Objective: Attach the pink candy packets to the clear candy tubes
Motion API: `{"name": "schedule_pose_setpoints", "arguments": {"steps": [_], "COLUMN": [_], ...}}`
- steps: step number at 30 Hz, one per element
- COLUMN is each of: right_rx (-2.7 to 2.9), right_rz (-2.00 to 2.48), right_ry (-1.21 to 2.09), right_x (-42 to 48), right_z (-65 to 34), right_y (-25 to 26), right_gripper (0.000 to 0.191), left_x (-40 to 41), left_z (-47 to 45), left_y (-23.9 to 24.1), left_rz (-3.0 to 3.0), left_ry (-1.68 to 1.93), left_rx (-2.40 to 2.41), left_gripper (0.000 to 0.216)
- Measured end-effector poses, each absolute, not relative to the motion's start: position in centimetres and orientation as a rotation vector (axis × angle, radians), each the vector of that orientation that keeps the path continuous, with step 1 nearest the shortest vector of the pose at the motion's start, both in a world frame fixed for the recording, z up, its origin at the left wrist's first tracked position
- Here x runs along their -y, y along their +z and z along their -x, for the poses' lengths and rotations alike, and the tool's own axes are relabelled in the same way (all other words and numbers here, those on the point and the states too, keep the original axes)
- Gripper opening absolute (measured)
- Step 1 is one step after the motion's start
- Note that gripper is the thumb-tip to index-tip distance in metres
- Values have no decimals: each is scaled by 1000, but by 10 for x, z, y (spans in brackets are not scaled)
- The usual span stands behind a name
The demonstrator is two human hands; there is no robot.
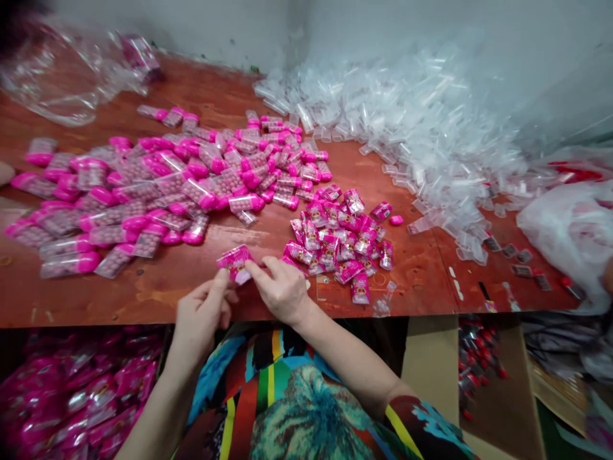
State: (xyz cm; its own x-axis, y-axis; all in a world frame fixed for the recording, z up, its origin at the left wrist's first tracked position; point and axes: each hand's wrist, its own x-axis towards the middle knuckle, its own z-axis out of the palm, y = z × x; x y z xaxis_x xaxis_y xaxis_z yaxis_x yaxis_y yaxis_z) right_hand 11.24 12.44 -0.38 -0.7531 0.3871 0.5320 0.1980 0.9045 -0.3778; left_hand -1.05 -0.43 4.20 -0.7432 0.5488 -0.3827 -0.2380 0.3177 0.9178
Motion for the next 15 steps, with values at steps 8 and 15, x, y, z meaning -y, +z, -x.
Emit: {"name": "schedule_pose_setpoints", "arguments": {"steps": [8, 15], "right_rx": [1840, 1505], "right_rz": [590, 675], "right_ry": [1639, 2006], "right_x": [-120, -128], "right_z": [-87, -54], "right_y": [3, 3], "right_gripper": [31, 28], "left_x": [-13, -24], "left_z": [21, 29], "left_y": [36, 30], "left_rz": [-85, -69], "left_ry": [1622, 1661], "left_rx": [-1614, -1613], "left_gripper": [56, 62]}}
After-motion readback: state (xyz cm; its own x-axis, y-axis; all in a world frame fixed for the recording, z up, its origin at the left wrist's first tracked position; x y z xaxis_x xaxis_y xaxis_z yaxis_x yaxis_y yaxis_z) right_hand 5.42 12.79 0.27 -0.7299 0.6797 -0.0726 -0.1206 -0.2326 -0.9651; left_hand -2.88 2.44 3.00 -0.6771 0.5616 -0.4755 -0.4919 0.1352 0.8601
